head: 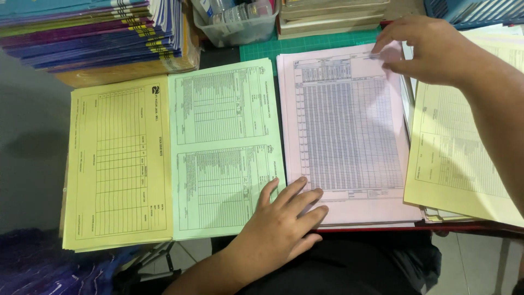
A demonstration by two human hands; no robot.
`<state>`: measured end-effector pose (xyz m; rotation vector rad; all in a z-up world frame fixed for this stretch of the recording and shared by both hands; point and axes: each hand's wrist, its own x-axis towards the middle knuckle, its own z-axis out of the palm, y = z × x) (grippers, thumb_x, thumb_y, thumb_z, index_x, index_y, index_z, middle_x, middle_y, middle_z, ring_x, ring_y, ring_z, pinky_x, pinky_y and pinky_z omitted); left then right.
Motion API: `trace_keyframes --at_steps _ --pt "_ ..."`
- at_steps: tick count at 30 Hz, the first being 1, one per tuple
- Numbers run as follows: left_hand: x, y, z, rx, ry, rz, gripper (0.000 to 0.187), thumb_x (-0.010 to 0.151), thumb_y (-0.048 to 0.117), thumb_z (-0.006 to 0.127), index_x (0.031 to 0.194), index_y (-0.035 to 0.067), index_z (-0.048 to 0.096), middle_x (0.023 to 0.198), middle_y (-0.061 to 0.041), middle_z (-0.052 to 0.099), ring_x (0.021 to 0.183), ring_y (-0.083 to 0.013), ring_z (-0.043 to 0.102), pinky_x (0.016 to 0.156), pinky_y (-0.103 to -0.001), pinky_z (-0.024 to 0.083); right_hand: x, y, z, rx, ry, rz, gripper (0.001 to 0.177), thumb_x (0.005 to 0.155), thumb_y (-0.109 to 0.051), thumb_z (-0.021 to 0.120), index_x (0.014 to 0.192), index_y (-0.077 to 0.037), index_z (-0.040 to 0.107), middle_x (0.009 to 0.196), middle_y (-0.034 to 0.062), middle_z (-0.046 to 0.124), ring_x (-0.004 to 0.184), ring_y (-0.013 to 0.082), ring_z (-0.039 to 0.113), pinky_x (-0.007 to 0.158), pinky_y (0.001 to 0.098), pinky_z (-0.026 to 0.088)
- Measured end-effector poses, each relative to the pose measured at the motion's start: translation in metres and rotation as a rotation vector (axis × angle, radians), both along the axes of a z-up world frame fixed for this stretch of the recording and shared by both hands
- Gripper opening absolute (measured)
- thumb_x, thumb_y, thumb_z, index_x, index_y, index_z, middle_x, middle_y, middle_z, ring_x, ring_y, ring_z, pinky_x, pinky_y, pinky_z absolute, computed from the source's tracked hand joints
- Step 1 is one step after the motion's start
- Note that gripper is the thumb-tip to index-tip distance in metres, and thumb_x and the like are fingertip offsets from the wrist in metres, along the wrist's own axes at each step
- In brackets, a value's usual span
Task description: Sort and review various colored paper forms within a large binder
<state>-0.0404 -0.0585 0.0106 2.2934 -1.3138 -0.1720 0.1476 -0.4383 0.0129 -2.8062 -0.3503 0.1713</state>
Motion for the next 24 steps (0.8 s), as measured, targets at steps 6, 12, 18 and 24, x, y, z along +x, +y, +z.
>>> trace_keyframes --at_steps 6,12,18,24 --pt "0.002 -0.006 -0.001 -0.007 -0.055 0.034 0.031 0.092 0.022 0.072 0.121 0.015 0.063 0.138 -0.008 0.060 0.134 -0.0354 0.051 0.103 -0.061 0.038 -0.011 0.007 -0.013 -0.130 -0.092 0.065 0.045 0.086 -0.026 0.077 0.130 -0.019 0.072 0.150 0.0155 0.053 0.141 0.0411 0.040 0.107 0.0623 0.038" --pt "0.004 -0.007 -0.001 -0.025 -0.028 0.039 0.031 0.093 0.020 0.070 0.122 0.014 0.063 0.138 -0.009 0.058 0.133 -0.0351 0.051 0.102 -0.061 0.038 -0.032 0.022 -0.002 -0.302 -0.039 0.099 0.045 0.092 -0.037 0.066 0.136 -0.027 0.065 0.148 0.0076 0.056 0.133 0.0369 0.050 0.102 0.0622 0.044" --pt "0.005 -0.005 -0.003 -0.059 0.001 0.043 0.028 0.094 0.022 0.071 0.120 0.013 0.064 0.138 -0.010 0.060 0.134 -0.0352 0.051 0.103 -0.061 0.037 -0.099 0.030 0.024 -0.524 -0.009 0.112 0.060 0.085 -0.050 0.063 0.141 -0.031 0.055 0.142 0.0010 0.061 0.122 0.0262 0.064 0.095 0.0507 0.062" --pt "0.007 -0.005 -0.008 -0.048 0.015 0.043 0.025 0.100 0.028 0.062 0.120 0.014 0.065 0.138 -0.009 0.062 0.134 -0.0342 0.050 0.104 -0.060 0.032 -0.207 0.003 -0.008 -0.502 0.204 -0.106 0.071 0.068 -0.067 0.071 0.132 -0.042 0.057 0.131 -0.0118 0.066 0.115 0.0129 0.070 0.091 0.0356 0.067"
